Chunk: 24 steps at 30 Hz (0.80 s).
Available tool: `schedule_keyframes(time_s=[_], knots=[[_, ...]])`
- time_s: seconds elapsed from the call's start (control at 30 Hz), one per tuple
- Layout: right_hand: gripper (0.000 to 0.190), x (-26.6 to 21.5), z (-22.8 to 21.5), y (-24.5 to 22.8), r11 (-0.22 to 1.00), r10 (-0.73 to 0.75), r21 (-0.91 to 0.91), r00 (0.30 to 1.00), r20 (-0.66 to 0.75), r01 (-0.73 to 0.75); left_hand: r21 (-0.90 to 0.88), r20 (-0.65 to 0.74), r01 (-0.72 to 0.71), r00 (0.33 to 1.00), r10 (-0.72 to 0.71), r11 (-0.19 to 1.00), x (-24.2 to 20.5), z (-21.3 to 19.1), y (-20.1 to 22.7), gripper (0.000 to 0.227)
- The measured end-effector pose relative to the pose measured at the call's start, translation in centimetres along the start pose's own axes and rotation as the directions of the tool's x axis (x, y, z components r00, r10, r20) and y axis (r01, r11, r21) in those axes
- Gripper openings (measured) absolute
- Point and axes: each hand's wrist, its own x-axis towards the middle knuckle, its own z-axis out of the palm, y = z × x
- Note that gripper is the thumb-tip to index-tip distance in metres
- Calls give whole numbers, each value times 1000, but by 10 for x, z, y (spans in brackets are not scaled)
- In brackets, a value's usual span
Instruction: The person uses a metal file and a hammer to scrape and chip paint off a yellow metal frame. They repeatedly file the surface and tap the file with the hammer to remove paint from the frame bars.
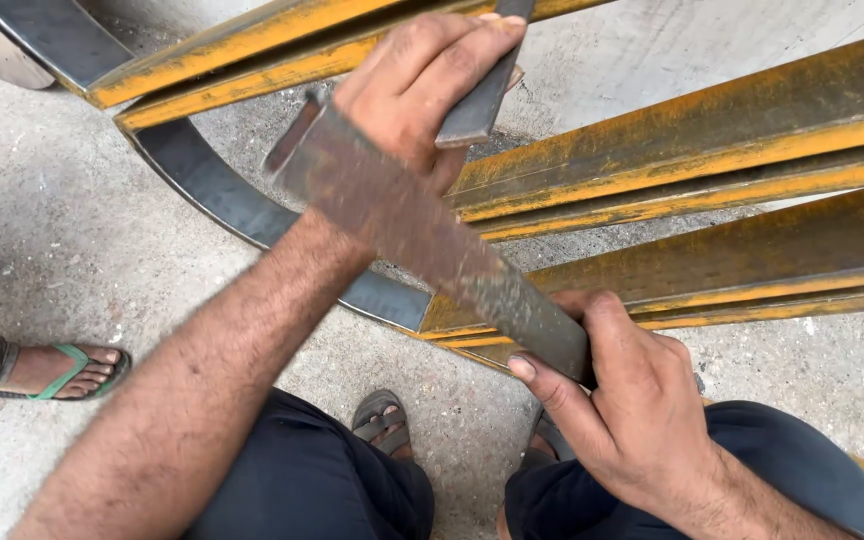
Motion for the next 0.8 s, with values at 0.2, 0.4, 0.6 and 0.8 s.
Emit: schedule_keyframes(time_s=[0.2, 0.4, 0.6, 0.8], knots=[[40, 10, 1, 34, 903, -396, -232, 909, -132, 360, -5, -119, 77, 990, -77, 997, 1, 13, 1, 37], [37, 14, 1, 26, 908, -293, -363, 935, -200, 207, 24, -122, 39, 992, -36, 999, 4, 12, 1, 34], [35, 23, 4, 22, 937, -231, -319, 937, -263, 141, -5, -131, 52, 990, -53, 999, 1, 19, -10, 37], [37, 26, 10, 22, 920, -330, -311, 902, -280, 240, -26, -139, 68, 988, -71, 997, 5, 29, -15, 33]])
